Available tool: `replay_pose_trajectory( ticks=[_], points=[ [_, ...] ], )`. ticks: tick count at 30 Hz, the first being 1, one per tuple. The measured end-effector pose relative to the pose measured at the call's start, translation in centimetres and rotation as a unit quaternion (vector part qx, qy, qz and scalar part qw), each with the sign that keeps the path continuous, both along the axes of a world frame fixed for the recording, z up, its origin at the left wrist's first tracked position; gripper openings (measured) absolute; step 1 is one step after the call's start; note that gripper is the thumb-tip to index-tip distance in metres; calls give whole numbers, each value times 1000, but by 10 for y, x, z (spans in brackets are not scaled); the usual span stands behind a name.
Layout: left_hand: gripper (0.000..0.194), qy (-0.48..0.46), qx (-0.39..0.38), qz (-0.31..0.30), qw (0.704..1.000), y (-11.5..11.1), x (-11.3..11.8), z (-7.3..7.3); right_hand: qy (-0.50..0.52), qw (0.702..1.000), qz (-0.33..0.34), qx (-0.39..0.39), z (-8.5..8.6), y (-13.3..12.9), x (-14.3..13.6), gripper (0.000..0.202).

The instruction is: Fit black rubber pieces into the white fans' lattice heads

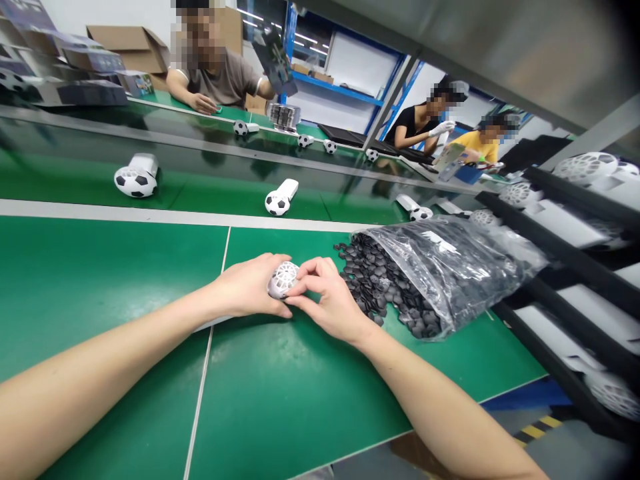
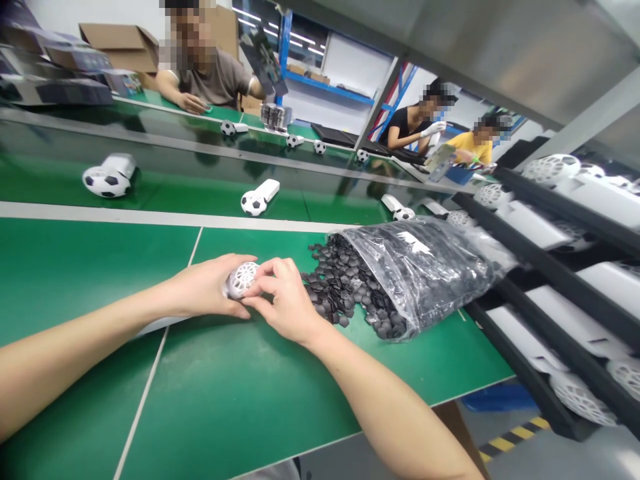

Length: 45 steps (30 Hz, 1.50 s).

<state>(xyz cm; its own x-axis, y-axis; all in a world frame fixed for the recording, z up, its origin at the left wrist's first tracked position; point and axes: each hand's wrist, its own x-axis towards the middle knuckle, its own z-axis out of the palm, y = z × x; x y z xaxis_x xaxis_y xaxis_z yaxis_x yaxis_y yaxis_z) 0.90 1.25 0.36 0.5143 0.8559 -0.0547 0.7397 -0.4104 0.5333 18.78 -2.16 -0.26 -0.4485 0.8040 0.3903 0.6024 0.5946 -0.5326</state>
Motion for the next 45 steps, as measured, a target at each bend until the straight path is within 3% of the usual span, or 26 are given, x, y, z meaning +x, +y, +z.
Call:
replay_pose_trajectory(
  ticks=[5,8,13,27,32,35,37,45],
  points=[
    [68,12,15,7,1000,-2,1,1,67,995,-32,-65,0,0,-2,8],
    [68,15,22,15,1000,-3,2,2,118,982,-49,-138,-4,2,-2,27],
    [66,15,25,30,999,-5,4,1,185,949,-4,-256,-13,8,1,50],
    [59,28,54,21,998,-7,5,6,190,957,-26,-220,-19,8,-2,41],
    [65,32,33,-6,999,-2,2,2,120,970,-14,-213,-2,22,17,38],
    [65,58,65,-52,995,4,-3,2,13,985,-106,-132,11,29,36,13],
    [64,91,99,-79,988,7,-6,3,-55,980,-143,-128,15,31,45,3],
    [63,105,209,-83,969,5,-6,3,-206,950,-180,-153,6,29,42,4]
  ],
)
